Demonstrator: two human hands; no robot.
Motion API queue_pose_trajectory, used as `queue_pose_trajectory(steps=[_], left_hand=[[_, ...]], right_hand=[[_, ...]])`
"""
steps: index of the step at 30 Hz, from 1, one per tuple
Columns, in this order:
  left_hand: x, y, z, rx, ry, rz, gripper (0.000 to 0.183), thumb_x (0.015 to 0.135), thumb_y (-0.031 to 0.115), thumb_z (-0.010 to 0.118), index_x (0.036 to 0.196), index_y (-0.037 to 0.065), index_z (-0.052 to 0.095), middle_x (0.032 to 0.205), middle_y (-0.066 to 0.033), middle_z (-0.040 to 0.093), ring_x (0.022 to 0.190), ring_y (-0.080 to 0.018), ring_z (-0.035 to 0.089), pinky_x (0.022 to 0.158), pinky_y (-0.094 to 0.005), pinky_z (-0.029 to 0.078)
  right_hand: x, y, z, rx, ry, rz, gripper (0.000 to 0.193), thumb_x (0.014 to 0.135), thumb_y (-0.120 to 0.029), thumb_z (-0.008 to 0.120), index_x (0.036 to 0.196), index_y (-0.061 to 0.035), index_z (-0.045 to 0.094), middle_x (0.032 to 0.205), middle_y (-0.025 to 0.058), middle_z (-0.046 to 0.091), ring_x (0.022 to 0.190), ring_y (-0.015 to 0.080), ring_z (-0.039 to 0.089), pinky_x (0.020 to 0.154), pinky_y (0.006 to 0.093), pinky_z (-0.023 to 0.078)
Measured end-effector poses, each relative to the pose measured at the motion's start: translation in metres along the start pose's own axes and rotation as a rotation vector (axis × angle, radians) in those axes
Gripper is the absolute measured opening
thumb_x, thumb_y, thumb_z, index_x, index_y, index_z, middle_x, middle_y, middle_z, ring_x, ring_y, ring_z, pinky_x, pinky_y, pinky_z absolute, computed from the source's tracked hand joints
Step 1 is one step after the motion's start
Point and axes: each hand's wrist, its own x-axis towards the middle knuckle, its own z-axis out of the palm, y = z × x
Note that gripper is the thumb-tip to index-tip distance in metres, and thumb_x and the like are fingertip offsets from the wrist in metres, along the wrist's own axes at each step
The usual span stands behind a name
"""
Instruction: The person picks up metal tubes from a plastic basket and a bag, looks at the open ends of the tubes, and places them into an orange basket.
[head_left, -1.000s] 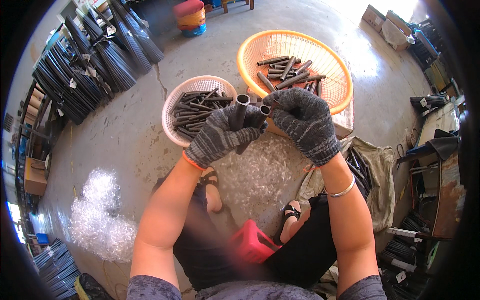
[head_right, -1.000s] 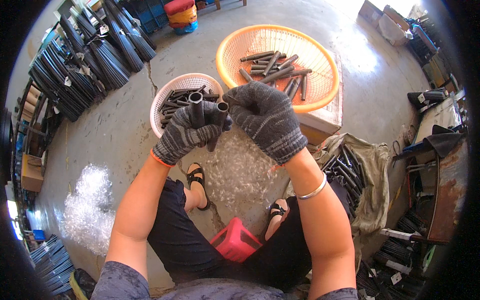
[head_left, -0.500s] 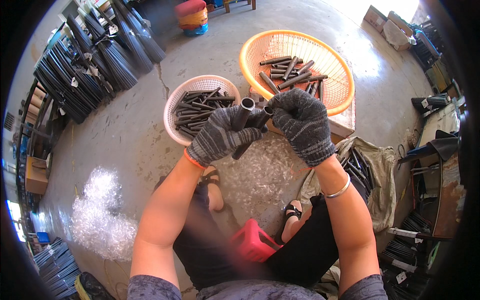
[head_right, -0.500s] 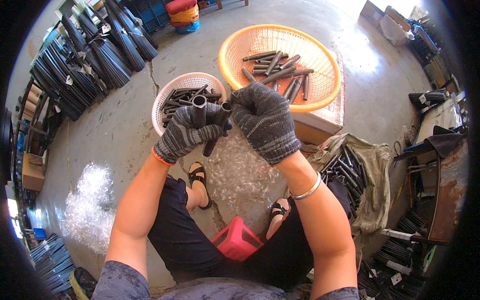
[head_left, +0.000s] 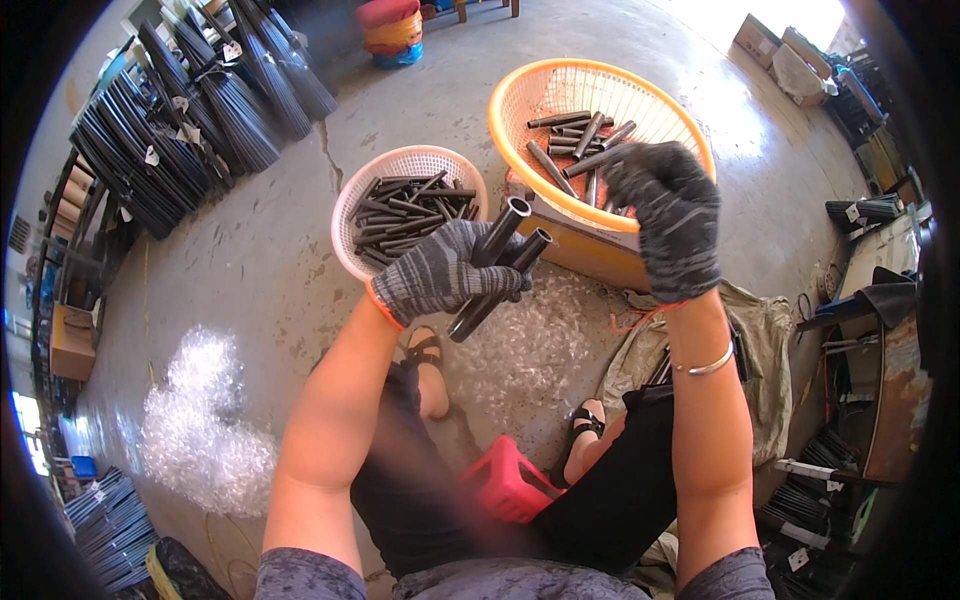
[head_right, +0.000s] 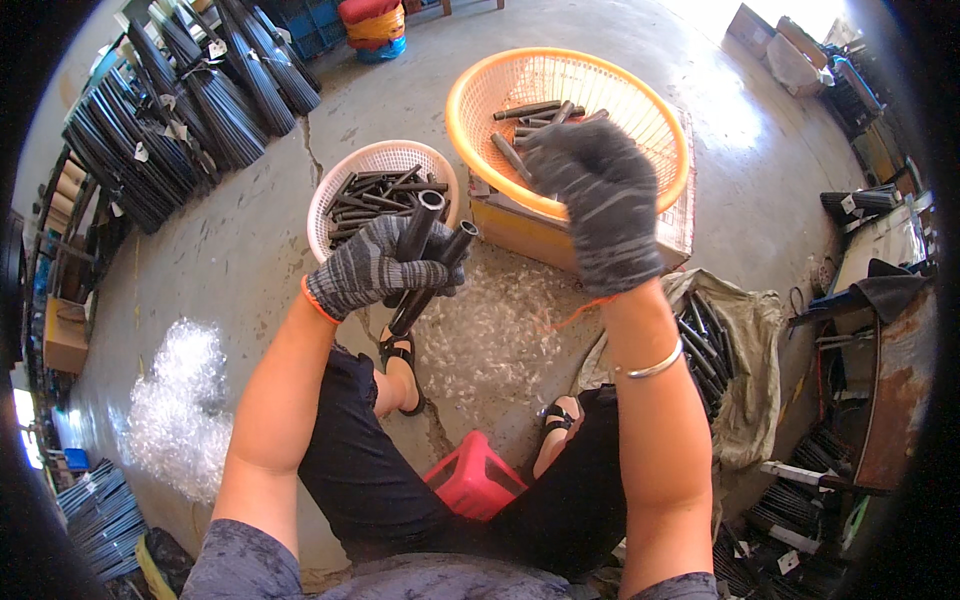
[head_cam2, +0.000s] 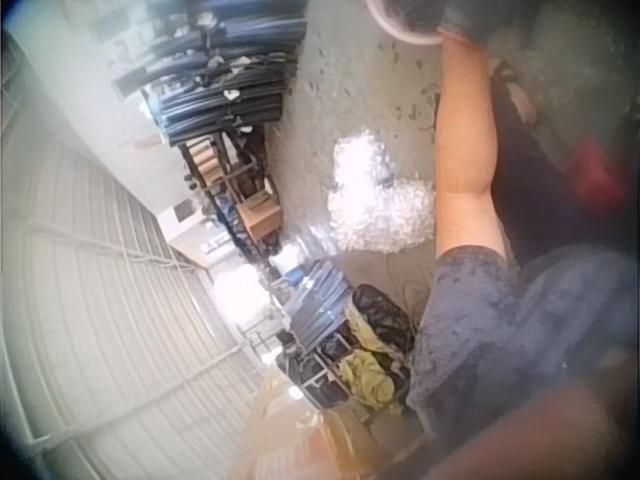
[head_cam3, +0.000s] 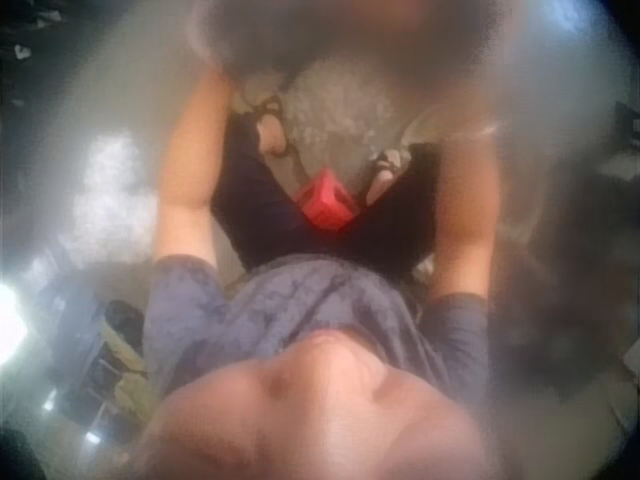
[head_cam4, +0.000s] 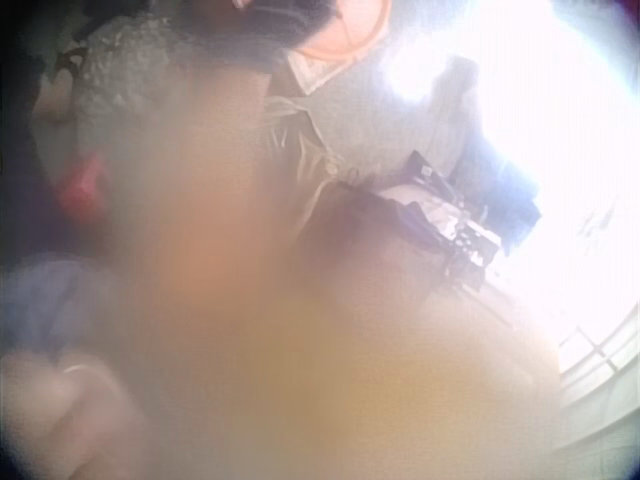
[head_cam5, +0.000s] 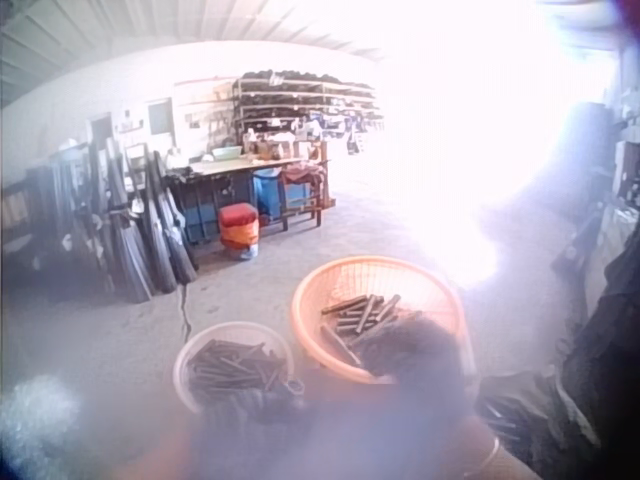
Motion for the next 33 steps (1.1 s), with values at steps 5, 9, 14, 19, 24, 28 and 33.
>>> queue_pose_trajectory(steps=[5, 9, 14, 19, 24, 28, 33], left_hand=[[0.000, -0.004, 0.005, -0.041, 0.017, -0.030, 0.034, 0.083, 0.004, 0.066, 0.115, -0.002, 0.057, 0.098, -0.0074, 0.065, 0.089, -0.0155, 0.064, 0.083, -0.0289, 0.052], [0.000, -0.004, 0.002, 0.098, 0.032, 0.031, 0.037, 0.082, 0.002, 0.066, 0.117, 0.002, 0.056, 0.098, -0.0033, 0.063, 0.090, -0.0124, 0.062, 0.079, -0.0269, 0.051], [0.005, -0.011, 0.006, 0.175, 0.092, 0.132, 0.036, 0.080, 0.000, 0.062, 0.115, 0.005, 0.054, 0.089, 0.0003, 0.059, 0.081, -0.0075, 0.054, 0.072, -0.0240, 0.047], [0.013, -0.020, 0.011, 0.376, 0.208, 0.435, 0.042, 0.077, 0.005, 0.062, 0.116, 0.001, 0.051, 0.087, -0.0077, 0.058, 0.079, -0.0180, 0.054, 0.076, -0.0328, 0.047], [0.013, -0.030, 0.010, 0.691, 0.432, 0.409, 0.049, 0.074, 0.012, 0.067, 0.117, -0.001, 0.048, 0.096, -0.0184, 0.058, 0.086, -0.0319, 0.057, 0.080, -0.0391, 0.046], [0.017, -0.019, 0.019, 0.875, 0.542, 0.490, 0.042, 0.073, 0.012, 0.068, 0.109, -0.001, 0.049, 0.090, -0.0215, 0.057, 0.085, -0.0397, 0.057, 0.076, -0.0432, 0.047], [0.023, -0.018, 0.022, 0.992, 0.666, 0.443, 0.037, 0.073, 0.012, 0.065, 0.106, 0.000, 0.052, 0.092, -0.0195, 0.057, 0.079, -0.0380, 0.059, 0.069, -0.0440, 0.048]], right_hand=[[0.017, 0.015, -0.040, -0.079, 0.177, 0.138, 0.014, 0.080, 0.001, 0.065, 0.094, -0.0003, 0.063, 0.088, 0.0101, 0.066, 0.076, 0.0149, 0.063, 0.068, 0.0262, 0.053], [0.020, 0.011, -0.053, -0.188, 0.262, 0.071, 0.013, 0.081, 0.000, 0.065, 0.094, -0.0003, 0.063, 0.089, 0.0101, 0.066, 0.078, 0.0152, 0.063, 0.068, 0.0263, 0.053], [-0.006, 0.006, -0.013, -0.074, -0.156, 0.109, 0.015, 0.079, 0.003, 0.065, 0.094, 0.0006, 0.063, 0.095, 0.0101, 0.066, 0.078, 0.0143, 0.062, 0.071, 0.0268, 0.053], [-0.025, 0.012, 0.019, -0.226, -0.257, 0.032, 0.014, 0.077, 0.004, 0.065, 0.091, 0.0018, 0.063, 0.090, 0.0080, 0.066, 0.081, 0.0119, 0.060, 0.073, 0.0265, 0.051], [-0.027, 0.014, 0.024, -0.376, -0.193, -0.036, 0.014, 0.075, -0.001, 0.066, 0.089, 0.0019, 0.064, 0.078, 0.0094, 0.066, 0.071, 0.0118, 0.061, 0.069, 0.0270, 0.050], [-0.028, 0.026, 0.028, -0.404, -0.117, -0.140, 0.011, 0.076, -0.002, 0.066, 0.086, 0.0009, 0.064, 0.078, 0.0119, 0.066, 0.068, 0.0158, 0.063, 0.066, 0.0286, 0.050], [-0.027, 0.015, 0.033, -0.528, -0.080, -0.072, 0.010, 0.077, 0.002, 0.066, 0.087, 0.0002, 0.065, 0.079, 0.0043, 0.067, 0.071, 0.0084, 0.059, 0.066, 0.0253, 0.049]])
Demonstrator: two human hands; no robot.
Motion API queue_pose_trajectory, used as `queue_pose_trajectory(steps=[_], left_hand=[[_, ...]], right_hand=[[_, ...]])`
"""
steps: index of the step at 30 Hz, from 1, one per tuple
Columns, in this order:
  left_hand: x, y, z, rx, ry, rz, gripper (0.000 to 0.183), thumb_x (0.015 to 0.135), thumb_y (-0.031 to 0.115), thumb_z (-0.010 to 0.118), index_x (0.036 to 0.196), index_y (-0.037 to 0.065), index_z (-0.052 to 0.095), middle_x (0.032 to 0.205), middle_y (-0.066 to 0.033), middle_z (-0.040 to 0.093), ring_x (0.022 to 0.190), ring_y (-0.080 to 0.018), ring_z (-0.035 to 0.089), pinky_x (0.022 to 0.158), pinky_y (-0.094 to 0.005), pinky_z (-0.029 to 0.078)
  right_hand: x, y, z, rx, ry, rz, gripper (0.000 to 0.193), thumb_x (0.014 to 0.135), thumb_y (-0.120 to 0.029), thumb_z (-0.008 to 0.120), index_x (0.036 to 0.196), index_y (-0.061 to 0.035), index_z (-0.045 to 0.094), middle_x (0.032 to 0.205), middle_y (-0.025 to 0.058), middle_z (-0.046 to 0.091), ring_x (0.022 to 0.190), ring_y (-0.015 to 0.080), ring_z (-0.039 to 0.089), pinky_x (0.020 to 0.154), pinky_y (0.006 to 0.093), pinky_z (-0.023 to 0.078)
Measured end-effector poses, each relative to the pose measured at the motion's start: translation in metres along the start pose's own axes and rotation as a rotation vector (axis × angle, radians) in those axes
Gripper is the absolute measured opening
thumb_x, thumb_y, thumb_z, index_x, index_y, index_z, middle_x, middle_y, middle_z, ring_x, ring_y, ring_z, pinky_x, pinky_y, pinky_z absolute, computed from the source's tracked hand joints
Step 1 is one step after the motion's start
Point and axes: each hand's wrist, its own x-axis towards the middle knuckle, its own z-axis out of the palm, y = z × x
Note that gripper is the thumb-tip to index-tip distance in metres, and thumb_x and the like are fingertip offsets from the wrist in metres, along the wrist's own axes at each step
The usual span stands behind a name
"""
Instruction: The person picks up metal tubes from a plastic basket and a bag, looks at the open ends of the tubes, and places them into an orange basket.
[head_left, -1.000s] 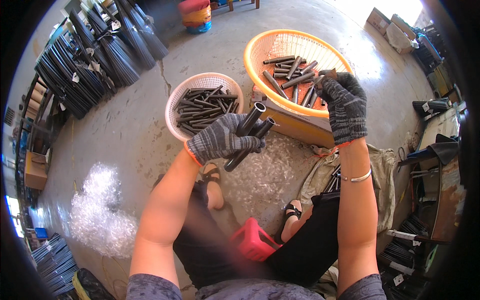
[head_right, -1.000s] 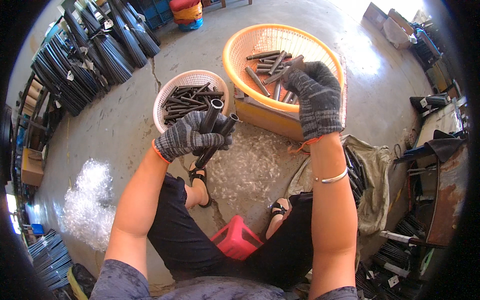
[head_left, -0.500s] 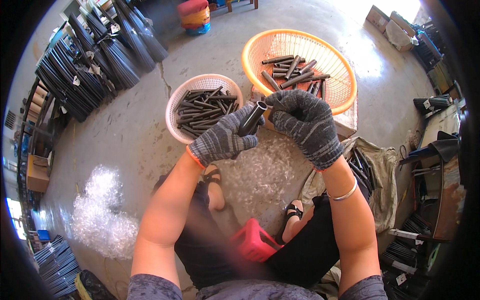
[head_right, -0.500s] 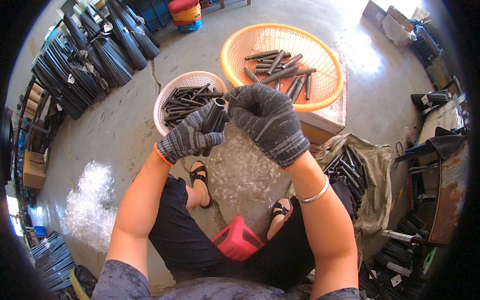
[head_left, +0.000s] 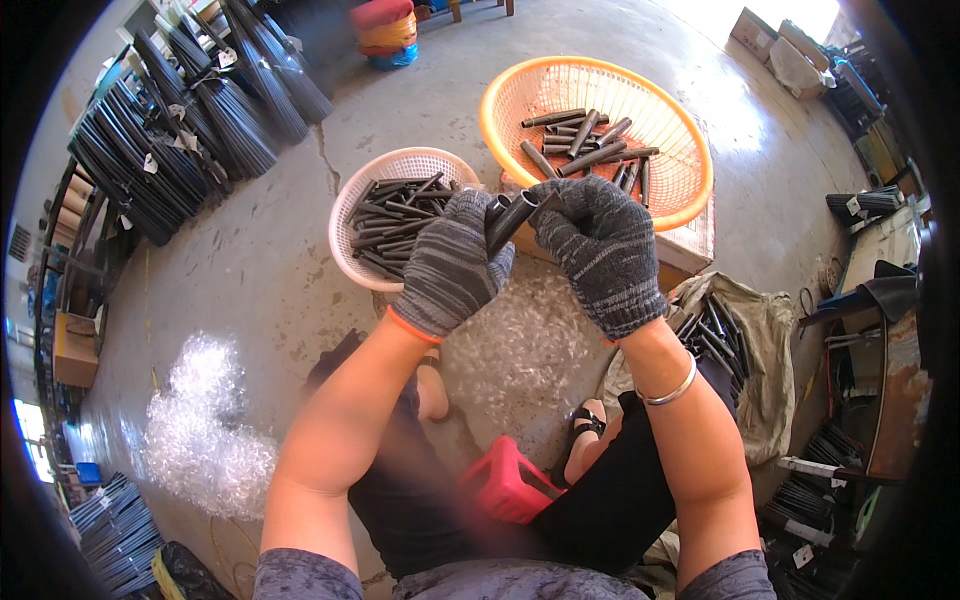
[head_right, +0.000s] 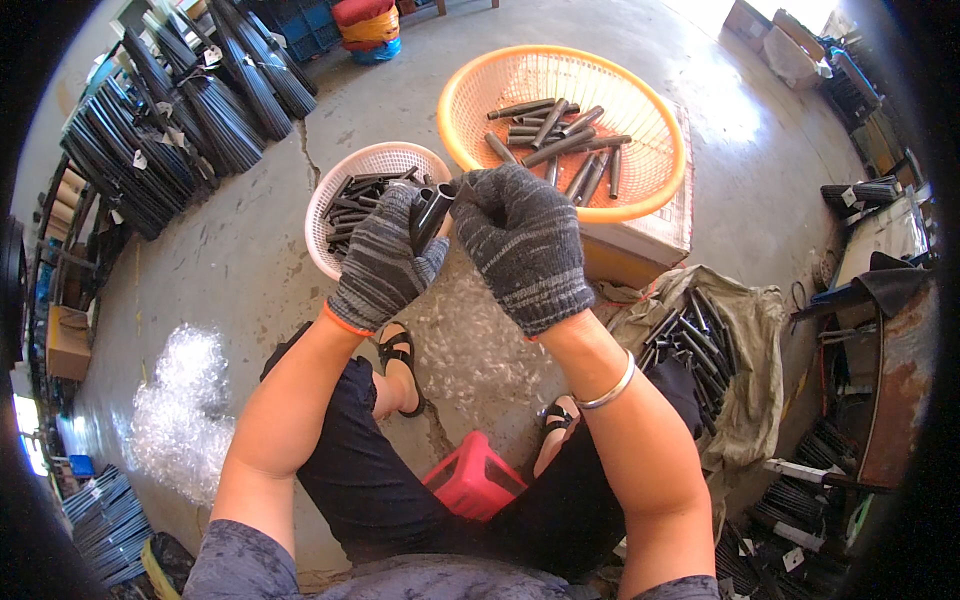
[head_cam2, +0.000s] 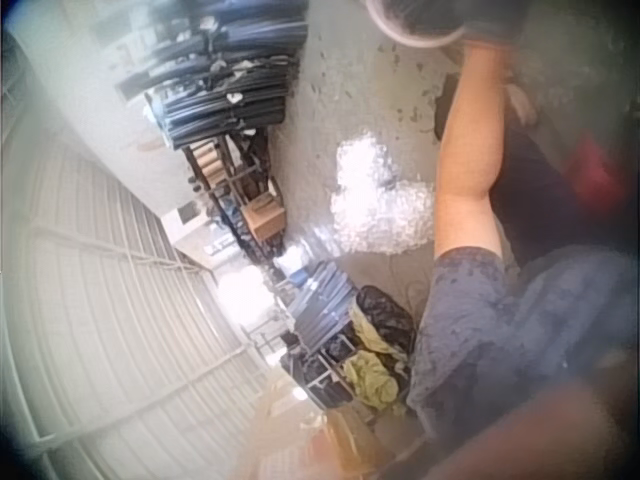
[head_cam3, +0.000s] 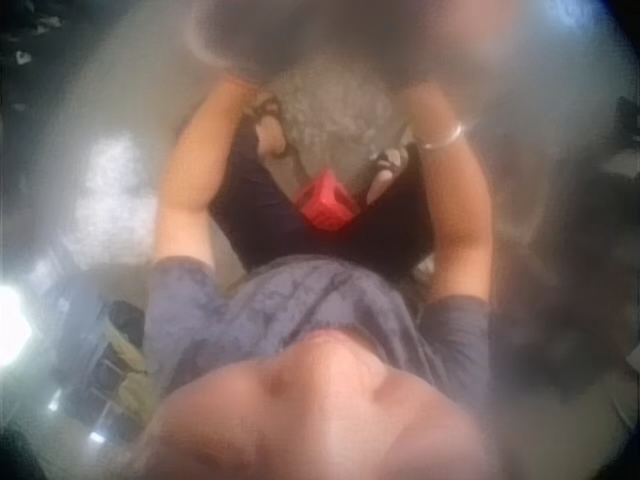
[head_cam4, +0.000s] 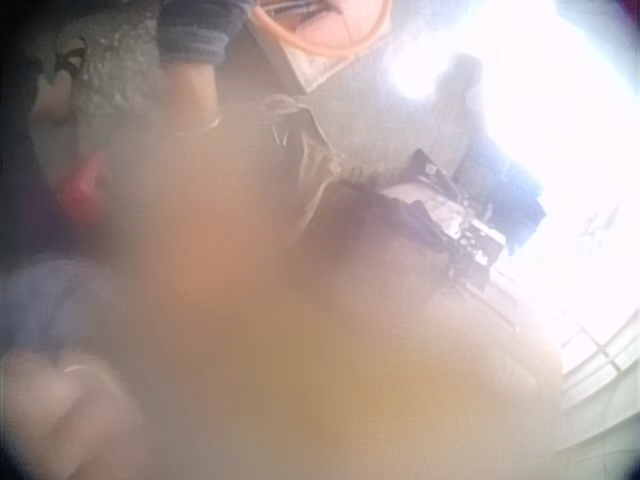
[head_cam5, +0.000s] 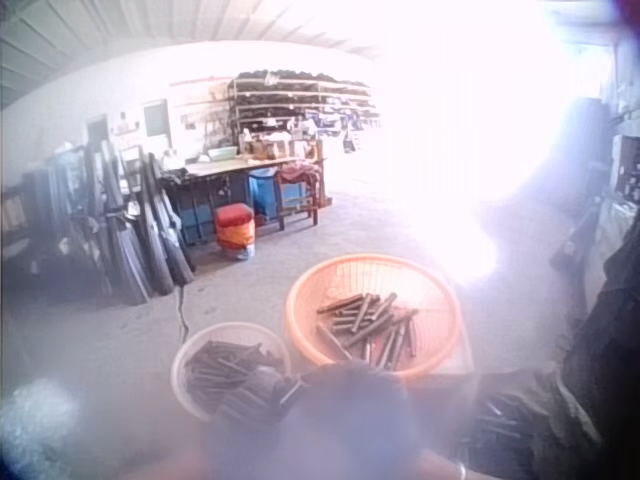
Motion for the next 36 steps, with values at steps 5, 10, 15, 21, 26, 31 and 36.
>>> queue_pose_trajectory(steps=[5, 10, 15, 21, 26, 31, 36], left_hand=[[0.001, 0.009, 0.008, 0.418, 0.030, -0.037, 0.032, 0.077, 0.013, 0.058, 0.107, 0.002, 0.053, 0.094, -0.0171, 0.057, 0.077, -0.0322, 0.060, 0.064, -0.0415, 0.049], [-0.003, 0.011, 0.011, 0.417, 0.056, -0.030, 0.032, 0.077, 0.011, 0.056, 0.108, 0.002, 0.053, 0.095, -0.0157, 0.056, 0.079, -0.0302, 0.060, 0.065, -0.0406, 0.050], [0.001, 0.014, 0.007, 0.350, 0.077, -0.002, 0.034, 0.077, 0.011, 0.060, 0.108, 0.002, 0.051, 0.099, -0.0162, 0.056, 0.079, -0.0308, 0.060, 0.067, -0.0406, 0.050], [-0.002, 0.005, 0.002, -0.209, 0.101, -0.063, 0.056, 0.068, 0.018, 0.080, 0.111, 0.001, 0.049, 0.094, -0.0096, 0.058, 0.083, -0.0214, 0.059, 0.074, -0.0352, 0.048], [-0.002, 0.008, -0.009, -0.450, 0.131, -0.028, 0.046, 0.064, 0.016, 0.084, 0.097, 0.002, 0.055, 0.086, -0.0054, 0.058, 0.078, -0.0150, 0.054, 0.071, -0.0306, 0.048], [0.001, 0.005, -0.019, -0.815, -0.231, -0.231, 0.039, 0.070, 0.013, 0.081, 0.104, 0.003, 0.063, 0.092, -0.0022, 0.065, 0.083, -0.0111, 0.058, 0.077, -0.0279, 0.048], [0.004, 0.002, -0.017, -0.815, -0.514, -0.277, 0.030, 0.079, 0.010, 0.073, 0.107, 0.002, 0.064, 0.095, -0.0034, 0.069, 0.089, -0.0109, 0.062, 0.081, -0.0273, 0.049]], right_hand=[[0.003, 0.006, 0.009, -0.067, 0.098, -0.030, 0.006, 0.077, 0.002, 0.065, 0.083, 0.0006, 0.065, 0.072, 0.0047, 0.066, 0.065, 0.0086, 0.059, 0.060, 0.0251, 0.048], [0.008, 0.016, 0.014, -0.051, 0.104, 0.008, 0.006, 0.077, 0.003, 0.064, 0.082, 0.0016, 0.064, 0.070, 0.0054, 0.065, 0.062, 0.0094, 0.059, 0.058, 0.0249, 0.048], [0.016, 0.017, 0.007, 0.130, 0.048, 0.042, 0.007, 0.073, -0.003, 0.066, 0.080, -0.0007, 0.066, 0.073, 0.0117, 0.067, 0.065, 0.0190, 0.064, 0.065, 0.0301, 0.050], [0.019, 0.023, -0.002, 0.275, 0.032, 0.067, 0.006, 0.076, -0.003, 0.067, 0.081, -0.0003, 0.066, 0.071, 0.0082, 0.066, 0.064, 0.0151, 0.061, 0.064, 0.0292, 0.050], [0.016, 0.014, -0.005, 0.329, -0.112, 0.115, 0.007, 0.076, -0.002, 0.066, 0.083, 0.0000, 0.066, 0.074, 0.0076, 0.064, 0.066, 0.0136, 0.060, 0.064, 0.0282, 0.049], [0.020, 0.016, -0.011, 0.170, -0.118, -0.012, 0.007, 0.075, 0.000, 0.067, 0.083, -0.0011, 0.067, 0.075, 0.0061, 0.065, 0.069, 0.0121, 0.059, 0.067, 0.0271, 0.049], [0.021, 0.014, -0.015, 0.216, -0.075, 0.056, 0.007, 0.075, 0.000, 0.067, 0.083, -0.0008, 0.066, 0.076, 0.0060, 0.065, 0.071, 0.0122, 0.059, 0.068, 0.0265, 0.049]])
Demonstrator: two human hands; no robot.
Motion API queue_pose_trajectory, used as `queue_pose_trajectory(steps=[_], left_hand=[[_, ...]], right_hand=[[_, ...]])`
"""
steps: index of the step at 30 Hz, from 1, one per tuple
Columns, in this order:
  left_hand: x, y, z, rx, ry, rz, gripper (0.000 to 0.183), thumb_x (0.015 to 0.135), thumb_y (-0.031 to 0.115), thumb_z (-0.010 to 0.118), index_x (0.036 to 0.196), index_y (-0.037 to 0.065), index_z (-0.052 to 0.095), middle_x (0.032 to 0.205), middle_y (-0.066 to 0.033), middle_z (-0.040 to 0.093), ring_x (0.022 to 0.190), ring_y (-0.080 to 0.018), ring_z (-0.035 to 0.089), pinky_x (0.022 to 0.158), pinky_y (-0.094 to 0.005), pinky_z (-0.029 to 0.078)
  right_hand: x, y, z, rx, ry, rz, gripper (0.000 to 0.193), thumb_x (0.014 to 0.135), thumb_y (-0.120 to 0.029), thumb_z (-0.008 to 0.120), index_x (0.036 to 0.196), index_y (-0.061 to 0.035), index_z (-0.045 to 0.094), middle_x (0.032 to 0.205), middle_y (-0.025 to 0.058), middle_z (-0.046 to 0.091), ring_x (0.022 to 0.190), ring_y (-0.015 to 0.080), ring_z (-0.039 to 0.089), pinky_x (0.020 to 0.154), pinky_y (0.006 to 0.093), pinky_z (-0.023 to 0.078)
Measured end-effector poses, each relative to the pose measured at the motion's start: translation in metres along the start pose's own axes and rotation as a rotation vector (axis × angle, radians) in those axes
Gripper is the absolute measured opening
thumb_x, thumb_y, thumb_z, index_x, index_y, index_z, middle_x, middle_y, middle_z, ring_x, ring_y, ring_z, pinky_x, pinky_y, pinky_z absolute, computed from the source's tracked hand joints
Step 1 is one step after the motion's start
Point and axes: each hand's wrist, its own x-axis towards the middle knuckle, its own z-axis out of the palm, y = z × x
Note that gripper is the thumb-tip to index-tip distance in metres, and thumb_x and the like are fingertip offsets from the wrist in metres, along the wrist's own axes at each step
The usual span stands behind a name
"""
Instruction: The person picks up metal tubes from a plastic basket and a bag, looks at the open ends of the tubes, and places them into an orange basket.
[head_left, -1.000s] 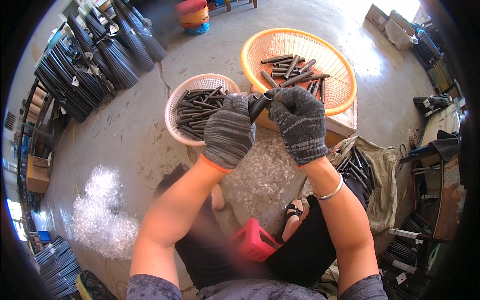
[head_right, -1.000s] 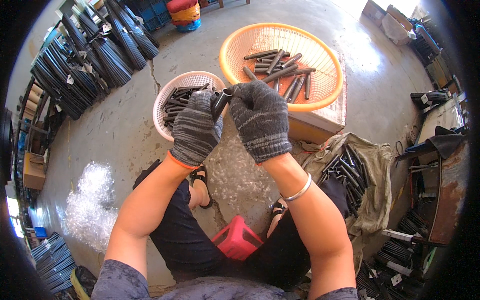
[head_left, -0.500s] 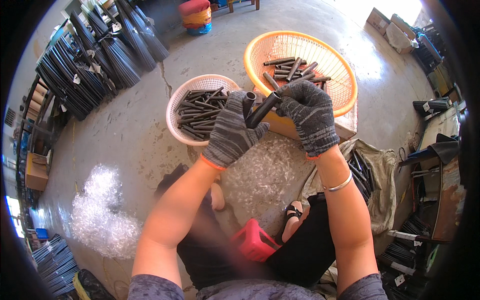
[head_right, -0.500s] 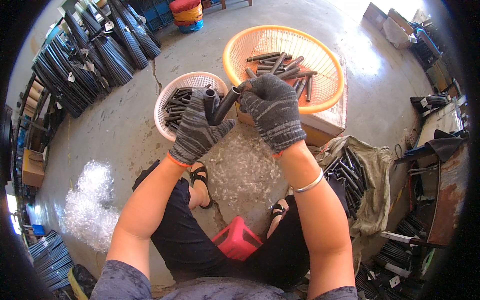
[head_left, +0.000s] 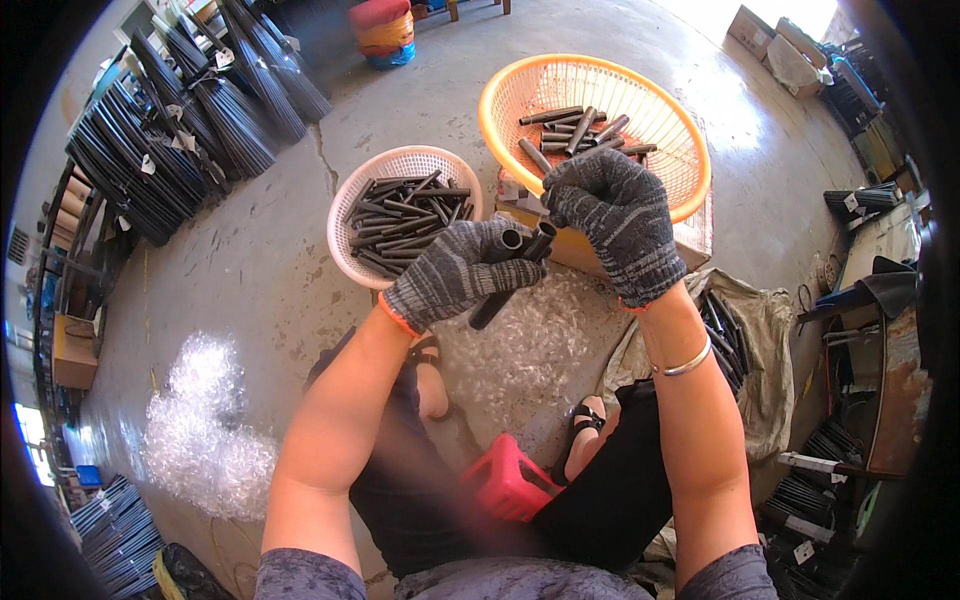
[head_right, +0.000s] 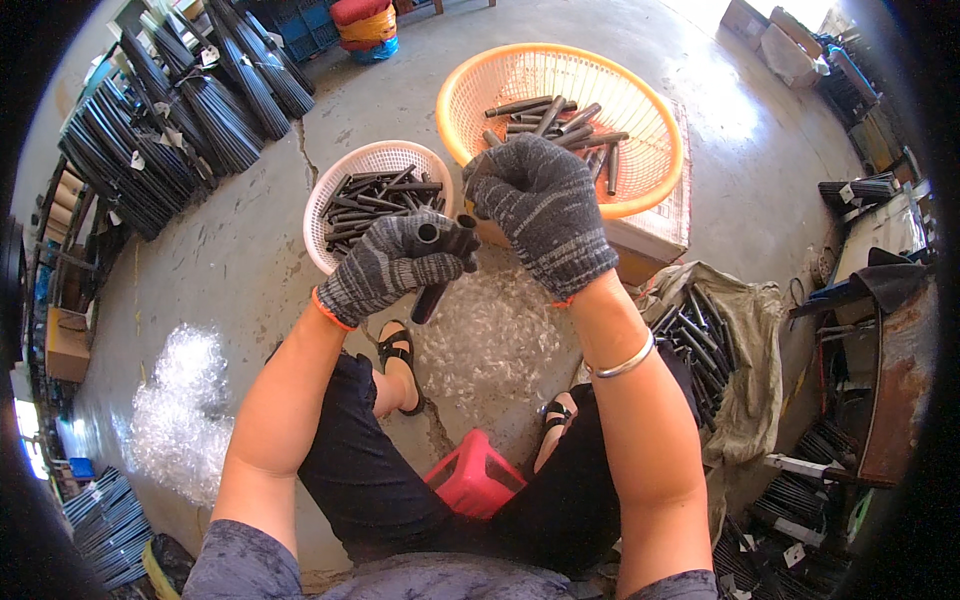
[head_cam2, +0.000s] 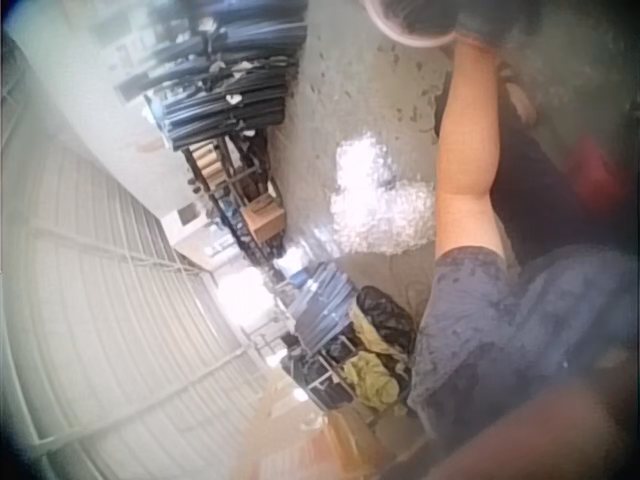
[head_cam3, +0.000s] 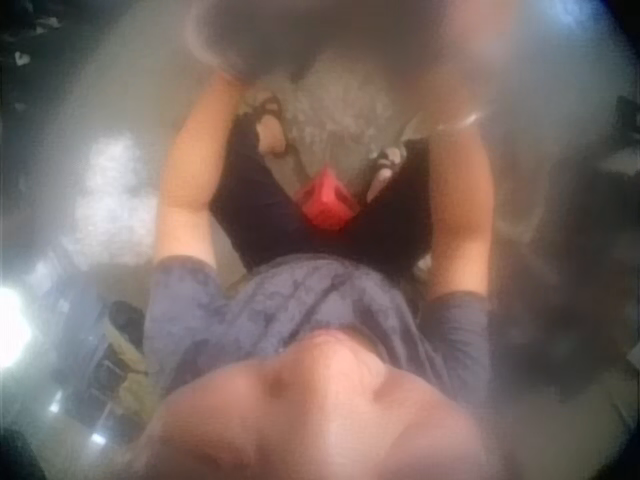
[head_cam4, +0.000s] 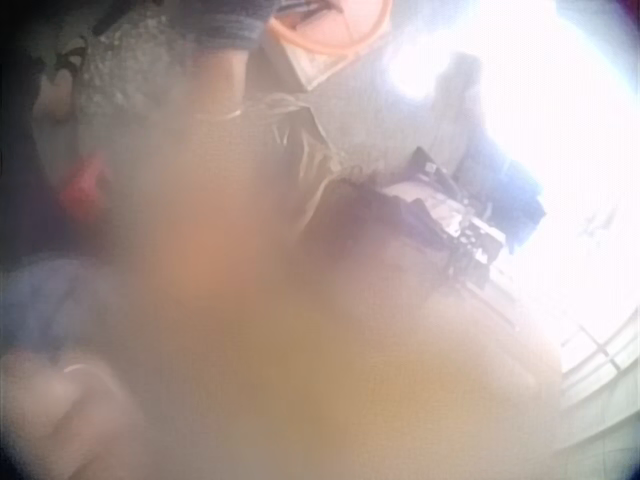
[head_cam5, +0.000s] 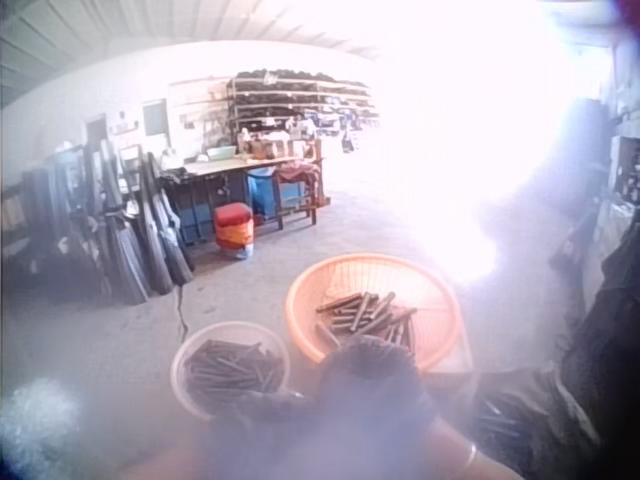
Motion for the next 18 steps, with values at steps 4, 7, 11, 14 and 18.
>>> queue_pose_trajectory(steps=[4, 7, 11, 14, 18], left_hand=[[0.003, -0.003, -0.002, 0.055, 0.013, -0.073, 0.024, 0.082, 0.012, 0.070, 0.104, 0.002, 0.064, 0.089, -0.0036, 0.068, 0.082, -0.0094, 0.060, 0.076, -0.0260, 0.048], [0.002, -0.009, -0.001, 0.101, 0.034, -0.041, 0.022, 0.083, 0.012, 0.070, 0.102, 0.002, 0.064, 0.086, -0.0030, 0.067, 0.078, -0.0087, 0.058, 0.074, -0.0257, 0.047], [0.002, -0.019, -0.005, -0.018, 0.063, -0.101, 0.026, 0.082, 0.009, 0.069, 0.107, 0.002, 0.063, 0.096, -0.0041, 0.068, 0.089, -0.0123, 0.062, 0.082, -0.0271, 0.049], [0.001, -0.014, -0.006, -0.164, 0.077, -0.118, 0.024, 0.084, 0.009, 0.067, 0.106, 0.003, 0.061, 0.086, -0.0050, 0.067, 0.081, -0.0119, 0.061, 0.074, -0.0270, 0.049], [-0.002, -0.010, -0.007, -0.335, 0.142, -0.007, 0.032, 0.082, 0.005, 0.066, 0.113, 0.004, 0.059, 0.102, -0.0051, 0.066, 0.097, -0.0159, 0.061, 0.087, -0.0308, 0.049]], right_hand=[[0.001, -0.012, -0.002, 0.351, 0.041, 0.006, 0.007, 0.076, 0.003, 0.066, 0.082, -0.0001, 0.065, 0.078, 0.0072, 0.066, 0.070, 0.0141, 0.061, 0.067, 0.0262, 0.051], [0.006, -0.011, -0.016, 0.588, 0.130, -0.012, 0.006, 0.077, 0.003, 0.065, 0.082, 0.0011, 0.064, 0.080, 0.0108, 0.067, 0.071, 0.0168, 0.063, 0.066, 0.0277, 0.054], [0.010, -0.006, -0.037, 0.718, 0.308, 0.055, 0.010, 0.079, 0.001, 0.066, 0.089, -0.0026, 0.064, 0.093, 0.0111, 0.065, 0.081, 0.0186, 0.064, 0.074, 0.0277, 0.055], [0.011, -0.004, -0.040, 0.560, 0.156, 0.100, 0.013, 0.078, 0.001, 0.067, 0.090, -0.0039, 0.064, 0.092, 0.0093, 0.066, 0.084, 0.0181, 0.064, 0.078, 0.0283, 0.054], [0.005, 0.019, -0.037, 0.155, -0.031, 0.160, 0.015, 0.078, 0.005, 0.065, 0.092, -0.0002, 0.065, 0.105, 0.0079, 0.062, 0.094, 0.0156, 0.060, 0.087, 0.0296, 0.049]])
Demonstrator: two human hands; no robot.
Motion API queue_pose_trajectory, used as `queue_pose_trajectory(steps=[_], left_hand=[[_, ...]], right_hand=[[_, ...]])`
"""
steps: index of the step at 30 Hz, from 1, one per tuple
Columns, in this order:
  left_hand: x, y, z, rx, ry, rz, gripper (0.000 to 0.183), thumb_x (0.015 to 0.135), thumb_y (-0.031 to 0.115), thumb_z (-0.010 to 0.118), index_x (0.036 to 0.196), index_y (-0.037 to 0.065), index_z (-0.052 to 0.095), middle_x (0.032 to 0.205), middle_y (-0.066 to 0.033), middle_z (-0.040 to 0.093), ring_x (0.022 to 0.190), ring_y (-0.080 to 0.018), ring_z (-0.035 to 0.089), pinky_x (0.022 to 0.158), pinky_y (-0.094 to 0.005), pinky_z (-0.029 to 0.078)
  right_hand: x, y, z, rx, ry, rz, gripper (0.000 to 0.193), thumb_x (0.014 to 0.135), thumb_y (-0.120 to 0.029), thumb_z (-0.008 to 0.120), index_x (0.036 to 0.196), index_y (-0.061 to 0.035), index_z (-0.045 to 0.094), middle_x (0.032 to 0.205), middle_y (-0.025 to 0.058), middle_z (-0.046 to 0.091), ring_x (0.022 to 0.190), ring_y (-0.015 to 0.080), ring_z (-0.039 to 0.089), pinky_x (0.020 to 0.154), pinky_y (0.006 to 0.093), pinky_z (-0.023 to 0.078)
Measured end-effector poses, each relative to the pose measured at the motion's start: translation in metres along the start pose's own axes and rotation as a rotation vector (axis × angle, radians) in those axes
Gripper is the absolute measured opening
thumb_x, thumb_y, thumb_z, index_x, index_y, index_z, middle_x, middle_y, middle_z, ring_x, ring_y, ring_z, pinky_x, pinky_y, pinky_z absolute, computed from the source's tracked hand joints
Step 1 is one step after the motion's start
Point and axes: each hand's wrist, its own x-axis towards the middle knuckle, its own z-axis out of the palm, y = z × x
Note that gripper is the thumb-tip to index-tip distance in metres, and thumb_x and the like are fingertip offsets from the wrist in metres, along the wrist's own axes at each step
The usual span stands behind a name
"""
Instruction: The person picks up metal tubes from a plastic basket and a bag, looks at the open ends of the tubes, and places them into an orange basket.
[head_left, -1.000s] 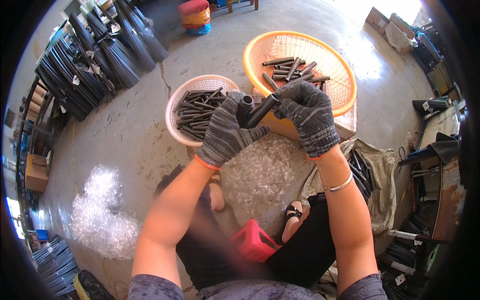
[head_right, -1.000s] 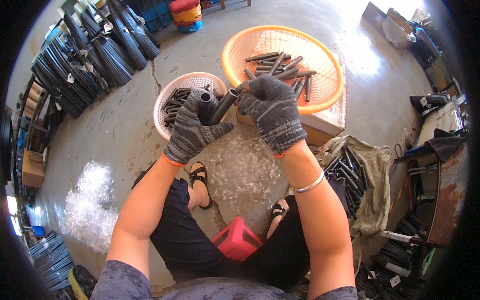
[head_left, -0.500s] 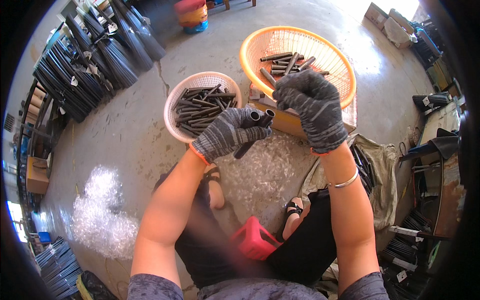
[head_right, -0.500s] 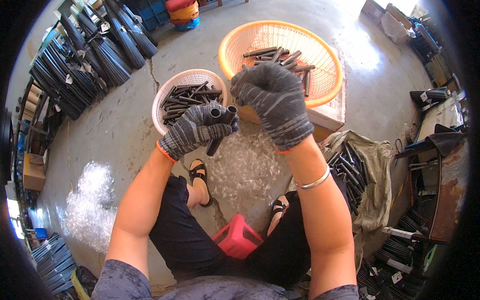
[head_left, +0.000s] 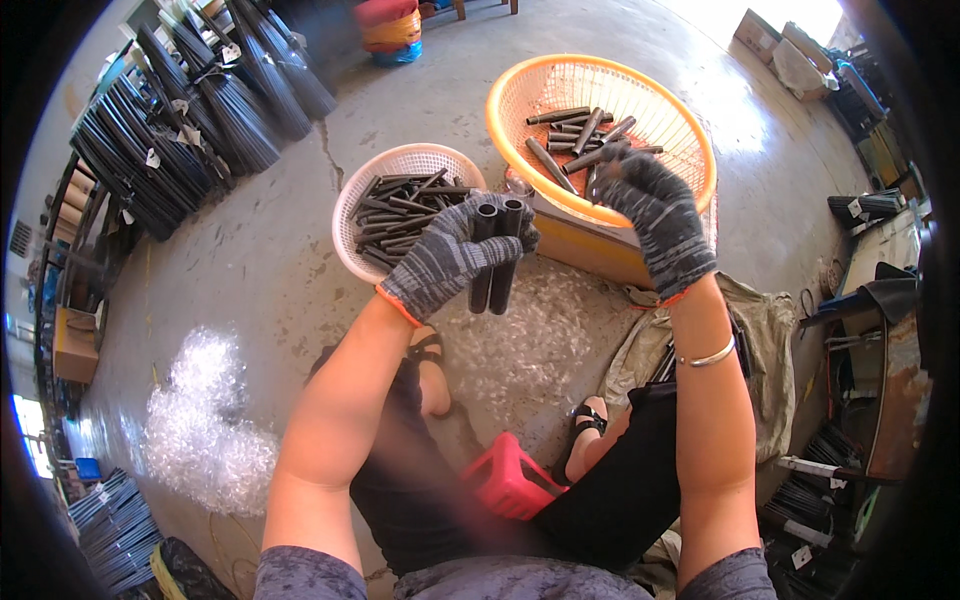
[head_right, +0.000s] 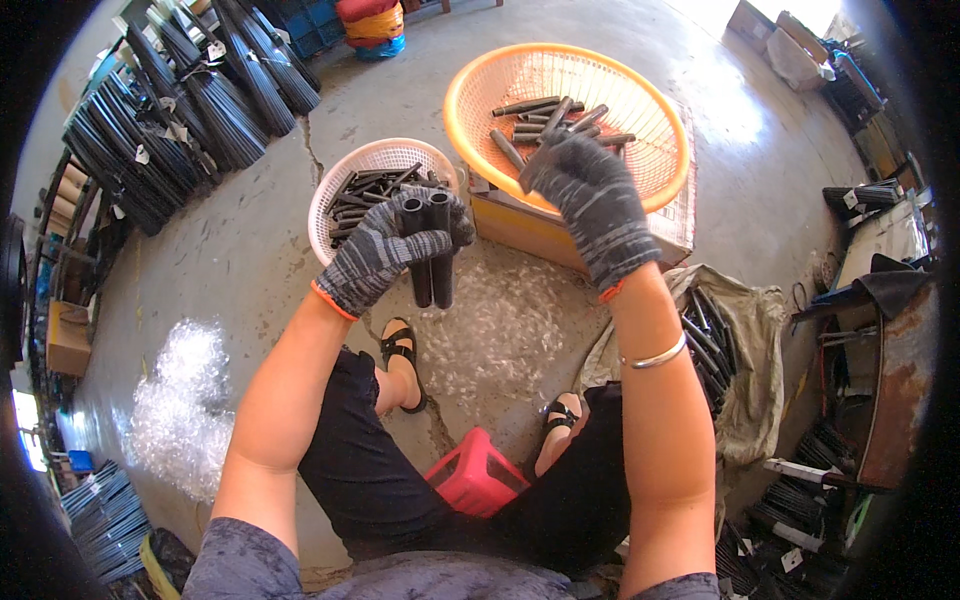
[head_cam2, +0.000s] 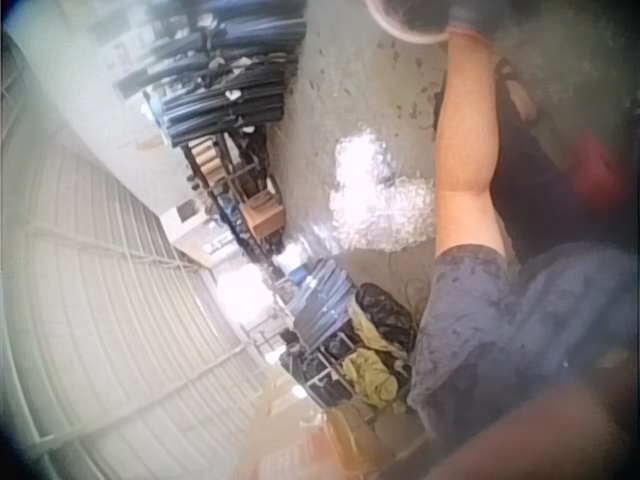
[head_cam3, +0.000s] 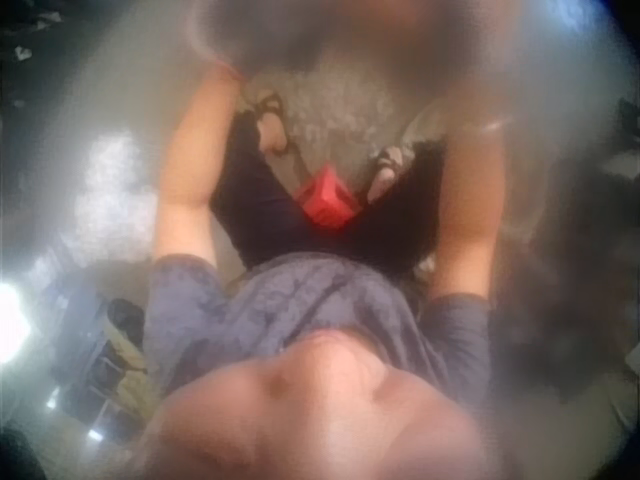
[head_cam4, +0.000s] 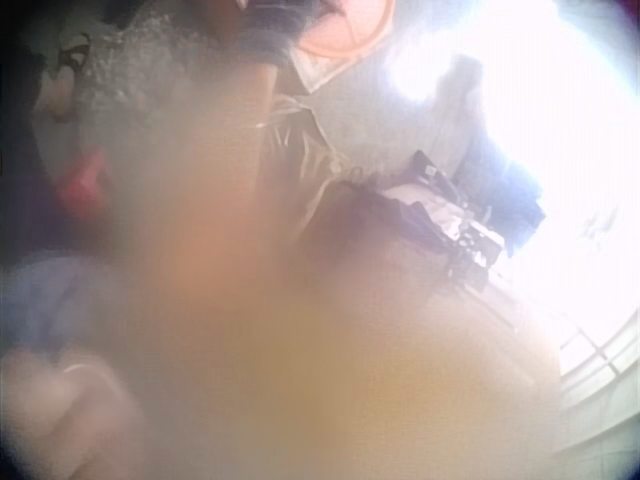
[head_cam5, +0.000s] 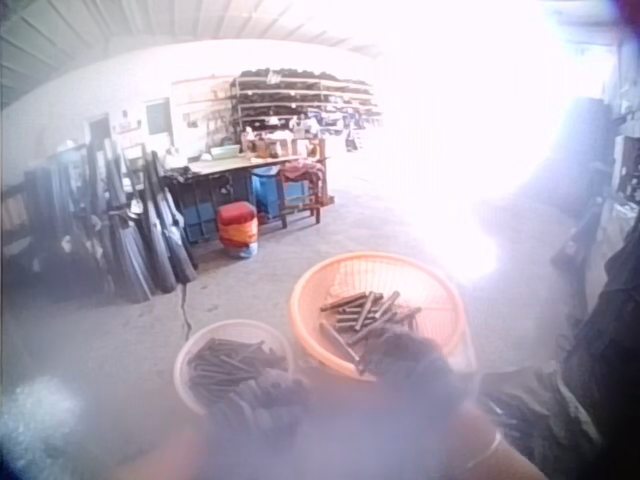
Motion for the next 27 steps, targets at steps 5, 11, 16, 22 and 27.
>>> queue_pose_trajectory(steps=[5, 11, 16, 22, 27], left_hand=[[0.006, -0.006, -0.005, -0.119, -0.011, 0.056, 0.036, 0.082, 0.001, 0.063, 0.117, 0.003, 0.053, 0.103, -0.0098, 0.064, 0.098, -0.0205, 0.060, 0.088, -0.0344, 0.049], [0.006, -0.004, 0.002, -0.244, 0.014, 0.125, 0.031, 0.084, 0.008, 0.062, 0.113, 0.002, 0.056, 0.100, -0.0122, 0.063, 0.091, -0.0229, 0.061, 0.085, -0.0344, 0.050], [0.006, 0.004, -0.001, -0.550, 0.080, 0.104, 0.033, 0.090, 0.029, 0.057, 0.100, -0.002, 0.061, 0.090, -0.0156, 0.064, 0.082, -0.0244, 0.063, 0.077, -0.0358, 0.053], [0.003, 0.007, -0.016, -0.438, 0.316, 0.090, 0.022, 0.091, 0.018, 0.056, 0.098, -0.001, 0.062, 0.090, -0.0140, 0.065, 0.081, -0.0253, 0.064, 0.073, -0.0382, 0.056], [0.006, 0.010, -0.021, -0.463, 0.580, 0.124, 0.017, 0.094, 0.012, 0.050, 0.090, 0.000, 0.062, 0.083, -0.0128, 0.068, 0.075, -0.0225, 0.067, 0.071, -0.0342, 0.056]], right_hand=[[-0.023, 0.017, 0.028, -0.078, -0.633, 0.027, 0.014, 0.077, -0.008, 0.072, 0.088, -0.0023, 0.064, 0.099, 0.0062, 0.060, 0.090, 0.0175, 0.057, 0.079, 0.0309, 0.049], [-0.046, 0.031, 0.072, -0.236, -0.528, -0.009, 0.015, 0.072, -0.010, 0.075, 0.083, -0.0050, 0.066, 0.084, 0.0084, 0.058, 0.083, 0.0214, 0.056, 0.078, 0.0331, 0.047], [-0.041, 0.031, 0.077, -0.230, -0.541, -0.131, 0.014, 0.070, -0.008, 0.076, 0.082, -0.0067, 0.069, 0.077, 0.0043, 0.059, 0.079, 0.0166, 0.057, 0.074, 0.0311, 0.047], [-0.045, 0.043, 0.073, -0.310, -0.625, -0.098, 0.016, 0.070, -0.005, 0.076, 0.083, -0.0052, 0.068, 0.078, 0.0051, 0.059, 0.078, 0.0166, 0.057, 0.072, 0.0310, 0.048], [-0.043, 0.025, 0.069, -0.064, -0.712, 0.216, 0.012, 0.075, -0.006, 0.074, 0.086, -0.0046, 0.070, 0.077, 0.0034, 0.062, 0.070, 0.0123, 0.058, 0.064, 0.0272, 0.049]])
